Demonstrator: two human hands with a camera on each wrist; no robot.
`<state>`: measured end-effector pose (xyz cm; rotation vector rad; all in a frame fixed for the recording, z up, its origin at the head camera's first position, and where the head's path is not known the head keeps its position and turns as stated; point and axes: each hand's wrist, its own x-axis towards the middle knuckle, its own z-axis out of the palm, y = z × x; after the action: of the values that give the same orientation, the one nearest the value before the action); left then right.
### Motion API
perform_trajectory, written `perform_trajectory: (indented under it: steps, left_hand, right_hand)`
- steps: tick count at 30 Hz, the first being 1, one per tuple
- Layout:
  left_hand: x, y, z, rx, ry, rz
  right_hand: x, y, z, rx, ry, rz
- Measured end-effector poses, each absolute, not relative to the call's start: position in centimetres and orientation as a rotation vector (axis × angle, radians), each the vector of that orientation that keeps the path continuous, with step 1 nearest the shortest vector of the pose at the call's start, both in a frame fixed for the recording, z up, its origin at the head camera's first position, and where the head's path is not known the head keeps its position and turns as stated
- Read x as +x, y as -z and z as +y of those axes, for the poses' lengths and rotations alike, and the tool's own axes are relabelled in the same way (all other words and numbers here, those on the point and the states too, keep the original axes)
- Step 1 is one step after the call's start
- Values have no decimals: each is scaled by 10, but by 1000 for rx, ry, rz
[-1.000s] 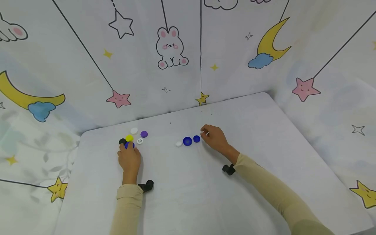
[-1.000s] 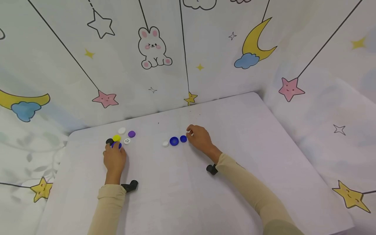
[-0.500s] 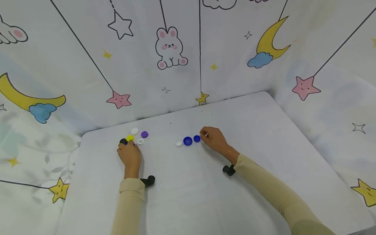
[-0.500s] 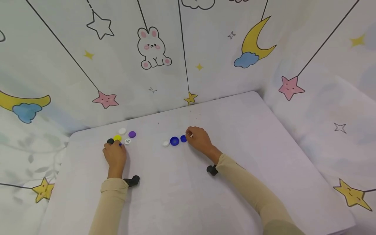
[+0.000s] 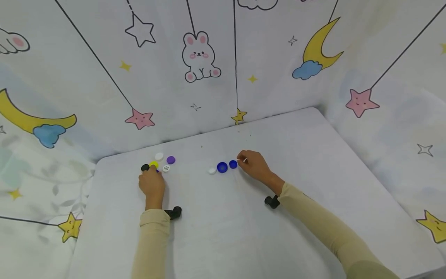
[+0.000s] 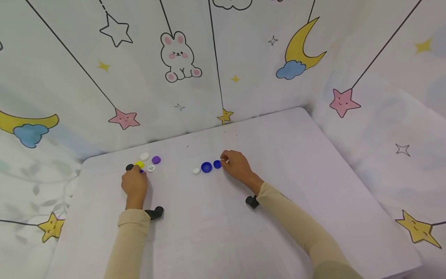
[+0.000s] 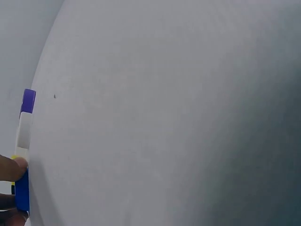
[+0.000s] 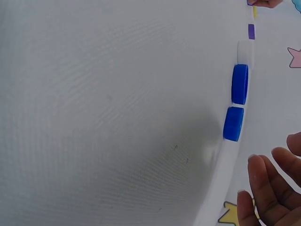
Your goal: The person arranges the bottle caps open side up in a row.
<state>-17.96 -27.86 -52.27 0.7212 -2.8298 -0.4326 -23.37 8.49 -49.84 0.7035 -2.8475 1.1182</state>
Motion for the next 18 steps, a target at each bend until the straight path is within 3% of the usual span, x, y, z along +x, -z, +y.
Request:
perform_trajectory:
  steps: [18]
  left_hand:
    - [-161, 515, -263, 347, 825, -2590]
  right_hand:
    - [-235, 490, 83, 747, -1090, -2812]
